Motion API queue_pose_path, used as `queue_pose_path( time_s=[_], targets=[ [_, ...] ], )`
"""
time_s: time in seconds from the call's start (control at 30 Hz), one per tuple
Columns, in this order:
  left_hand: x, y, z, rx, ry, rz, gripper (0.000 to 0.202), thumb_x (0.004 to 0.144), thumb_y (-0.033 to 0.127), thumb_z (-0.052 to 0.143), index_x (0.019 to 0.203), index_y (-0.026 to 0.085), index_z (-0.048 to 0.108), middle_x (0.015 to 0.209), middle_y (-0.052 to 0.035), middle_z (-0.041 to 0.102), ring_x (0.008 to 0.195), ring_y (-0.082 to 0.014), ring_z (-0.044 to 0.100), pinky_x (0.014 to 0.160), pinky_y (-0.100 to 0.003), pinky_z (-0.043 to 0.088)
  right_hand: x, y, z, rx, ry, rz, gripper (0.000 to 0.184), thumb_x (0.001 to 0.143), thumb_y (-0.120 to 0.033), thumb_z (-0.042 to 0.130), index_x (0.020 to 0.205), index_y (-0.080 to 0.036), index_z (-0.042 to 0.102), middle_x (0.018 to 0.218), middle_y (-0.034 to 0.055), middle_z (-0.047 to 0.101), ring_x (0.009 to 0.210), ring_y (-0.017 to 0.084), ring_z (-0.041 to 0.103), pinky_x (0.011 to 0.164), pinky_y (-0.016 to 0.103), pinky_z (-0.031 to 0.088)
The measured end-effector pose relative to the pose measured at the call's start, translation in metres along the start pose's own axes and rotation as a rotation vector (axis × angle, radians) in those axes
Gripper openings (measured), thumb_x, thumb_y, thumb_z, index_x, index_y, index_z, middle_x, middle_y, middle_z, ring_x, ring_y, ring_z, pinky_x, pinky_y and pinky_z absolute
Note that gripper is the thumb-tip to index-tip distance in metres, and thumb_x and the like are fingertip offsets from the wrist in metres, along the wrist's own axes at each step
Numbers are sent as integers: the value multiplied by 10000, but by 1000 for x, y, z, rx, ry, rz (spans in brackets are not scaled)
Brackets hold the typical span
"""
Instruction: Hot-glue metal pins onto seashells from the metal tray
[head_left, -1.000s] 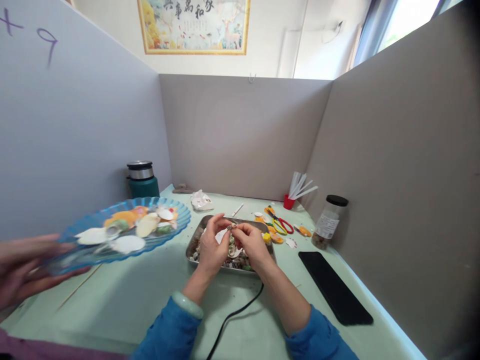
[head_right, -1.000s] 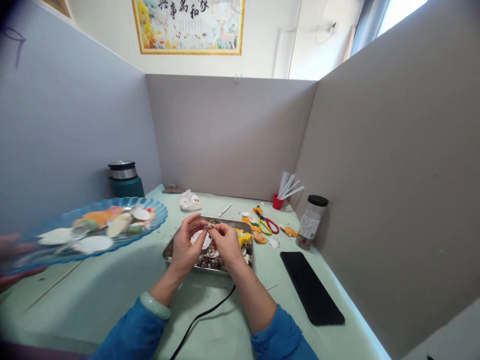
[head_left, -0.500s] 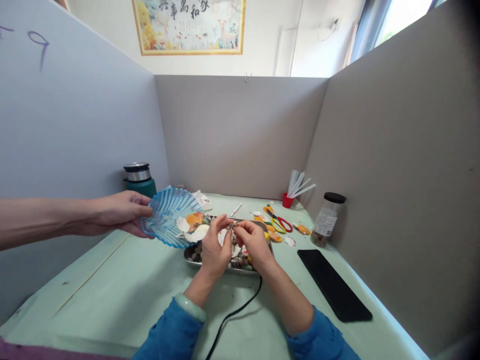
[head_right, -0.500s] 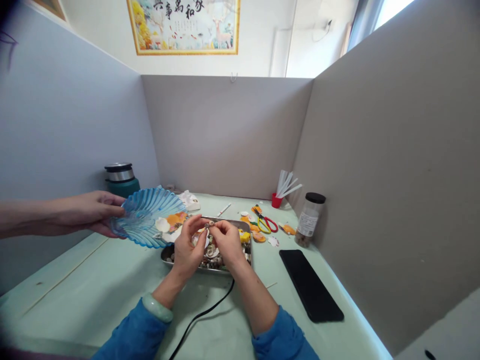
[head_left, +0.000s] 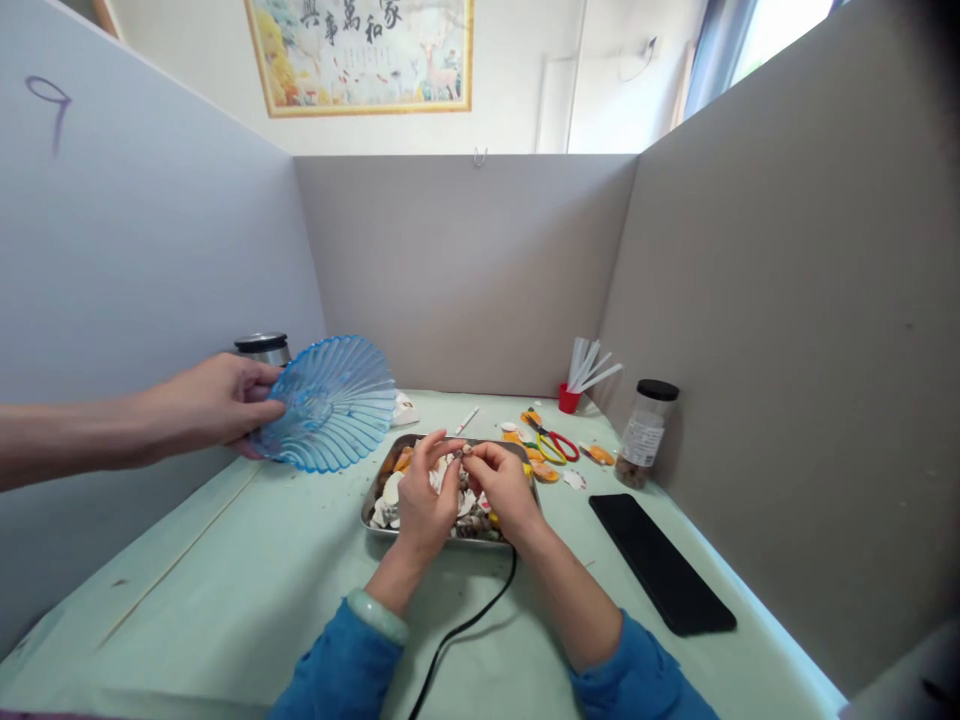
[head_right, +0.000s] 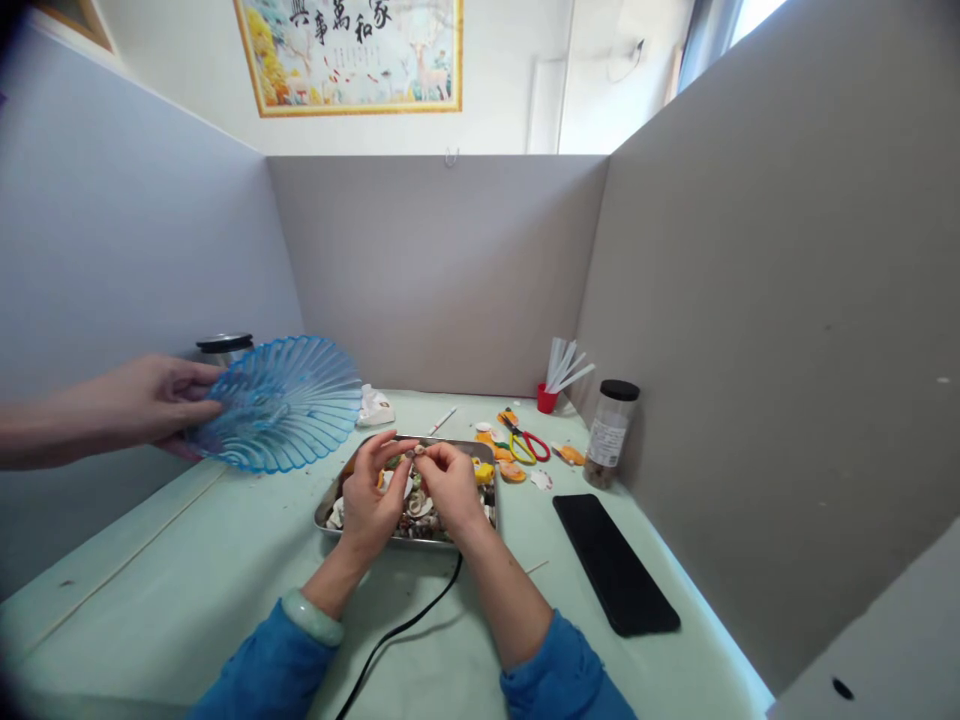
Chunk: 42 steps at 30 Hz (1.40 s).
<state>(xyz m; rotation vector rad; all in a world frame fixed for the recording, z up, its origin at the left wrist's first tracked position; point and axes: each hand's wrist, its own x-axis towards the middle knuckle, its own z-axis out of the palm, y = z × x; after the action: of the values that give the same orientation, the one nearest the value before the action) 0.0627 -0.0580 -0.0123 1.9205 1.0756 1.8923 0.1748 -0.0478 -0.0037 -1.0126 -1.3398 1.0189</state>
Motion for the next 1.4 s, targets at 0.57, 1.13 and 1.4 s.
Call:
queue_pose_path(
  time_s=[0.57, 1.13, 1.4],
  targets=[
    [3, -8, -2, 2, 9, 20, 444, 822, 152, 534, 1245, 210, 416, 1056, -89, 644, 952, -188, 631, 874, -368, 480, 1, 7, 1, 28, -3, -21, 187, 896, -295, 550, 966, -128, 598, 876, 15, 629, 685, 116, 611, 603, 272, 521],
    [2, -13, 0, -12, 25, -28, 446, 788, 155, 574, 1215, 212, 458, 936, -55, 641, 895, -187, 624, 871, -376, 471, 2, 8, 1, 8, 7, -22, 182, 896, -295, 551, 942, -126, 600, 839, 5, 626, 648, 104, 602, 573, 254, 515],
    [3, -15, 1, -158, 72, -124, 448, 754, 194, 622, 1183, 215, 493, 938, -52, 614, 875, -179, 619, 847, -351, 481, 1, 7, 3, 40, 17, -58, 186, 903, -300, 539, 945, -127, 594, 821, 1, 620, 624, 96, 592, 558, 246, 508]
  ],
)
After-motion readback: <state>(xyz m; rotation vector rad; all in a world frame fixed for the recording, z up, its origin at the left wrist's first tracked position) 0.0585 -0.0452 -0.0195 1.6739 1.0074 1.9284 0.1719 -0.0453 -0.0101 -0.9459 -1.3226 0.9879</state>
